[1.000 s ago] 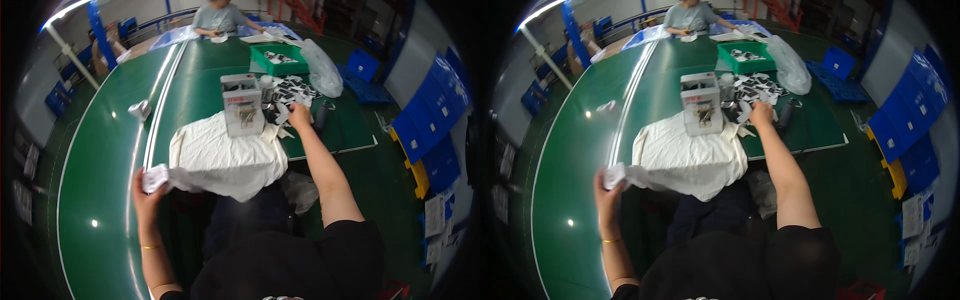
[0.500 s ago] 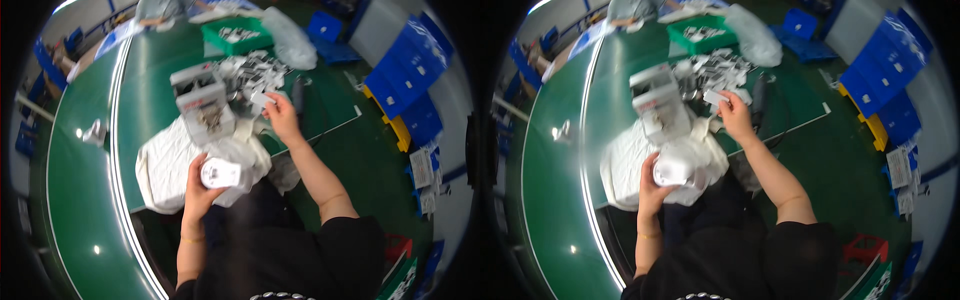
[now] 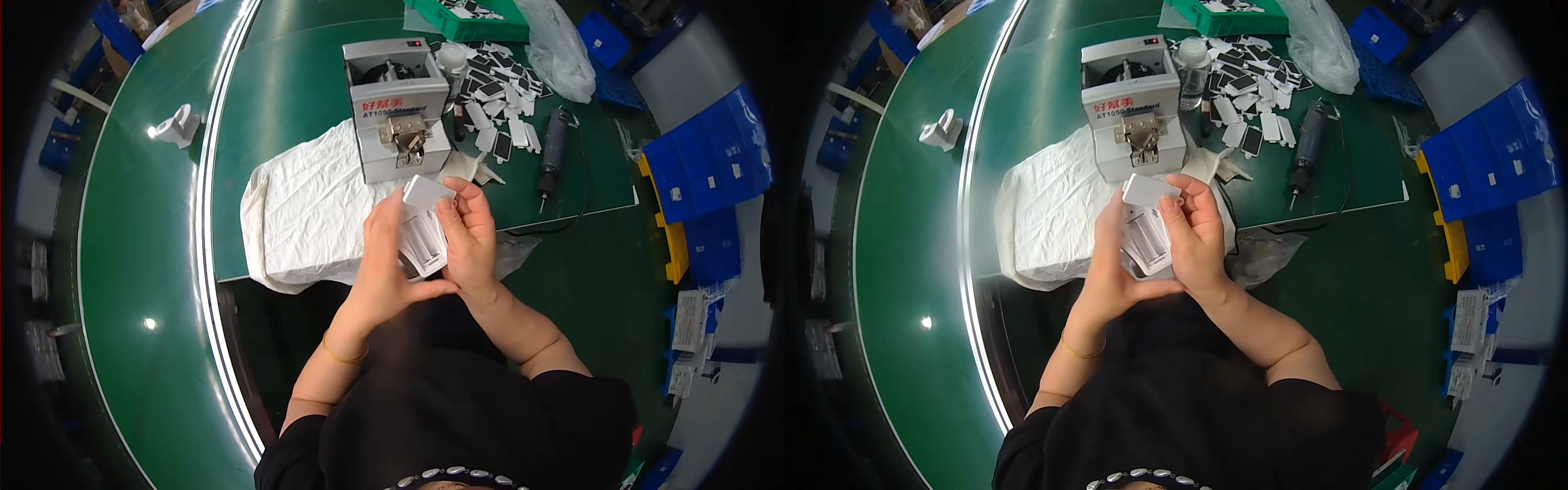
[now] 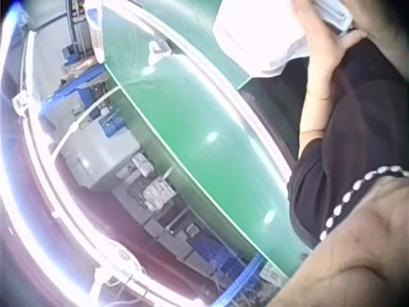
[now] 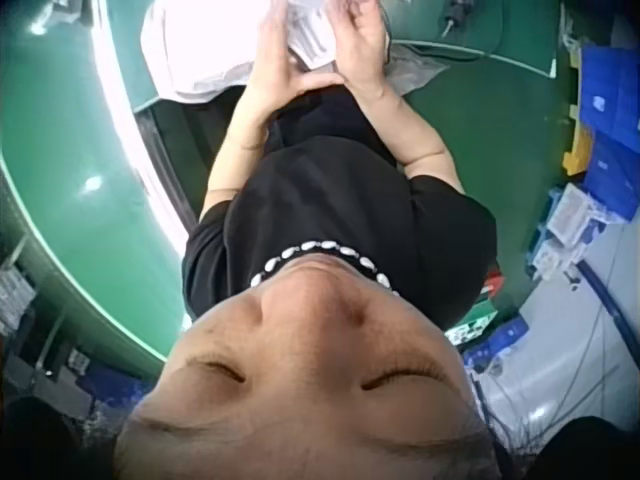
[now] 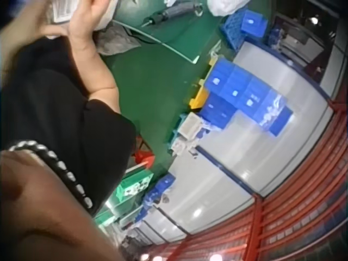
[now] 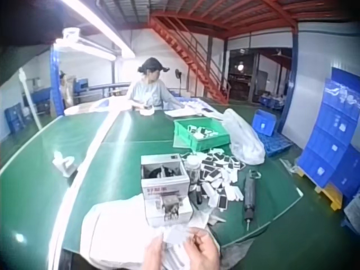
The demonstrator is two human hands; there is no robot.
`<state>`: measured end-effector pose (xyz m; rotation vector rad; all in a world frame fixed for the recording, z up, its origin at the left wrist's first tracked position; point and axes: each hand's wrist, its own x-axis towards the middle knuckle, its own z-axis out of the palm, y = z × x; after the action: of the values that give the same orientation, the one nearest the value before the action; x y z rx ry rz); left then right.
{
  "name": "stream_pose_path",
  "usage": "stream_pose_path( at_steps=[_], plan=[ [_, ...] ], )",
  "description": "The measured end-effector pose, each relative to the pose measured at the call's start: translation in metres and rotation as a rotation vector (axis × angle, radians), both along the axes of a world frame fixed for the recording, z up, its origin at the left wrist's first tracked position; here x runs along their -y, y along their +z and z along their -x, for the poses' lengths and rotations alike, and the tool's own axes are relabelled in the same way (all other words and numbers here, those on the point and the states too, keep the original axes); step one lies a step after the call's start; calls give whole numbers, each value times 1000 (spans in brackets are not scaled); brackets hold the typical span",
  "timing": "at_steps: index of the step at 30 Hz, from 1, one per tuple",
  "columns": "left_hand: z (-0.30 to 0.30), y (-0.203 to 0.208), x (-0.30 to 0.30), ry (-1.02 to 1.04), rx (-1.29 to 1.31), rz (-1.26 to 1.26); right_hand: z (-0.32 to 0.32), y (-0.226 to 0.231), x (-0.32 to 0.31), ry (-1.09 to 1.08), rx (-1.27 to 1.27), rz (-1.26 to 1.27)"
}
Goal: Assembling small electronic components into a plastic housing using an electric screwdriver.
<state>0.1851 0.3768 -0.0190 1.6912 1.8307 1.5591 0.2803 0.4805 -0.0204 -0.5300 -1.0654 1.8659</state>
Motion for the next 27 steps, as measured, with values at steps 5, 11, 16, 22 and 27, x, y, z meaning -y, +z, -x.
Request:
stream_pose_path(
  at_steps=[5, 11, 16, 22, 27],
  plan=[
    [2, -16, -2, 29, 170, 0, -12, 10, -15, 199, 61, -151],
    [10, -14, 7, -192, 442, 15, -24, 44, -37, 426, 420, -661],
    [11, -17, 11, -258, 412, 68, -27, 67, -29, 580, 695, -577],
    [9, -15, 15, -344, 558, 90, -28, 52, -38, 578, 598, -1119],
    [10, -16, 14, -320, 506, 45, -33, 20, -21, 443, 448, -857]
  ],
)
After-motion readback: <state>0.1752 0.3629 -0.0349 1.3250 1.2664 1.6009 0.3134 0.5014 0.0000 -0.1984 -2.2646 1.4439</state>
